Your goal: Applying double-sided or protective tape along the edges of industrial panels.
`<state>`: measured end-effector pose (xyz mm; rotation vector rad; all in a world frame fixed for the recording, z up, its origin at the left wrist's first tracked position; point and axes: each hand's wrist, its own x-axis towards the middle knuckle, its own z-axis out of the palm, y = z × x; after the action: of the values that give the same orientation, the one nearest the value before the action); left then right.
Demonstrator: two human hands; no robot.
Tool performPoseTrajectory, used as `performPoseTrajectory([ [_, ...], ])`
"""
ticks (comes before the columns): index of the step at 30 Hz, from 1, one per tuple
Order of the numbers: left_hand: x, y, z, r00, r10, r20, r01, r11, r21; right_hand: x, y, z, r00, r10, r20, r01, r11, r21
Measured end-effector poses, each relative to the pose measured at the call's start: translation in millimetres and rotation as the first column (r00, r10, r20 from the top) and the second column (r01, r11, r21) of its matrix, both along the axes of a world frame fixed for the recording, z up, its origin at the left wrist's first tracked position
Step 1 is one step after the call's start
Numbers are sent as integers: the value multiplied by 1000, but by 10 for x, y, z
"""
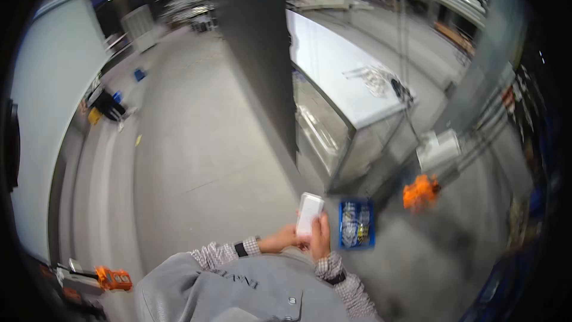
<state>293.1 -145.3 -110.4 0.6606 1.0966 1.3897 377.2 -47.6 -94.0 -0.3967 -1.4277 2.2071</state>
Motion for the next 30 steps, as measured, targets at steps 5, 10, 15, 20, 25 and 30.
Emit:
performPoseTrajectory([
  [5,-224,4,147,999,-34,-3,33,989,-146,10,451,43,968,-242,-72,252,930,268],
  [10,-164,-35,0,996,45,-72,-59,976,-212,836,1237,86,643,-766,23,720,615,322],
  [15,31,4,183,974,123,-191,-175,941,-289,1079,2231,34,574,-805,-149,631,320,707],
  [20,202,113,71,969,182,-167,-215,955,-206,694,3053,-25,885,-448,-127,443,723,530],
  [25,966,321,-62,925,374,-71,-379,923,-71,384,2851,124,861,-494,-121,479,707,520],
  [30,1741,720,-186,860,499,-112,-508,858,-81,344,3084,-26,930,-308,-200,368,767,526],
])
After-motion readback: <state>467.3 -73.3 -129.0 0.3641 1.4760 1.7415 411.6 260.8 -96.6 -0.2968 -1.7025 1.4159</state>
